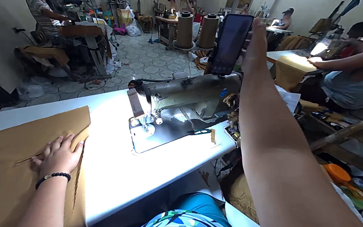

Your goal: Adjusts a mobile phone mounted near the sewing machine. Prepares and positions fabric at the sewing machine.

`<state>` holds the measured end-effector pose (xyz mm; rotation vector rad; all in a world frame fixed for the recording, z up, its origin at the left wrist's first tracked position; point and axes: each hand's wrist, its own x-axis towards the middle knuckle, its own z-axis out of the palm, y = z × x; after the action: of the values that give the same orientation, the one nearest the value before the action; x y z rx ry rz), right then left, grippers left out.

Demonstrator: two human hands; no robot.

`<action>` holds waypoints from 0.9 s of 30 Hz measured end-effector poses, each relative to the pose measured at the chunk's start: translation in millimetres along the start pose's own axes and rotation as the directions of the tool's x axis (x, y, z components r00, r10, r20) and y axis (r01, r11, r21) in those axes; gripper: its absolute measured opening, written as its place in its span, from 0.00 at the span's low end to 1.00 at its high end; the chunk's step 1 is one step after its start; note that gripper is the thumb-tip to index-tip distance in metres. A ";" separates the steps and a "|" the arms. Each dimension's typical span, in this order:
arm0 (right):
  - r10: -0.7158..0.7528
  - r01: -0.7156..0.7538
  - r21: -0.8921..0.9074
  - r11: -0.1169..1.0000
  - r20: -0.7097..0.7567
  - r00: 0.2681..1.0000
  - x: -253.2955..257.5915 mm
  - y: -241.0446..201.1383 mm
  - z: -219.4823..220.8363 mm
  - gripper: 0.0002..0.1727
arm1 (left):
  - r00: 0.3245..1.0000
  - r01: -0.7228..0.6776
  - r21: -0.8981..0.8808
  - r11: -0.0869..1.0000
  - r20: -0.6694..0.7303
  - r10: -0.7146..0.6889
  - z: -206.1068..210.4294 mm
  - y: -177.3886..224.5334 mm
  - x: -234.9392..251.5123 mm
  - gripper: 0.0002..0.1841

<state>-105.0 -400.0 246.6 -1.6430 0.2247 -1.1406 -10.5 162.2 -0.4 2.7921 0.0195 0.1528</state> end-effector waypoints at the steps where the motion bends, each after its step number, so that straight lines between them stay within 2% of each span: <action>1: 0.003 -0.003 -0.019 1.000 0.004 1.000 1.2 -11.3 2.0 0.34 | 1.000 0.001 0.000 1.000 0.003 -0.001 0.0 0.2 0.2 0.29; 5: 0.022 -0.019 -0.111 0.994 0.021 1.000 9.2 -27.3 6.6 0.36 | 1.000 0.006 -0.003 1.000 0.005 -0.006 -0.4 -0.4 0.2 0.29; 8: -0.005 0.008 -0.103 0.995 0.031 0.999 4.3 -22.9 5.9 0.37 | 1.000 0.004 -0.005 1.000 0.010 -0.004 -1.4 -0.9 -0.4 0.29; 11: -0.093 0.093 0.004 0.996 -0.022 0.995 -9.1 9.6 6.5 0.35 | 1.000 -0.005 -0.011 1.000 0.010 0.005 -0.3 -2.1 0.4 0.29; 15: 0.004 0.022 0.157 0.987 -0.158 0.987 -44.1 60.5 20.2 0.34 | 1.000 -0.015 -0.007 1.000 0.006 0.015 0.0 -3.9 0.4 0.30; 17: -0.077 0.108 0.126 0.986 -0.231 0.970 -53.8 75.9 26.2 0.31 | 1.000 -0.012 -0.016 1.000 0.004 0.012 0.0 -2.5 -0.6 0.29; 21: -0.188 0.206 0.065 0.976 -0.207 0.960 -53.8 85.7 26.2 0.27 | 1.000 -0.020 -0.014 1.000 0.001 0.020 0.8 -2.5 -0.6 0.29; 27: -0.199 0.214 0.058 0.975 -0.198 0.960 -56.3 85.7 26.7 0.25 | 1.000 -0.026 -0.017 1.000 -0.017 0.025 2.5 -4.4 0.6 0.29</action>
<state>-81.4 -381.8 145.0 -1.5127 0.1300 -1.4514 -9.6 165.5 -4.2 2.7751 -0.0132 0.1818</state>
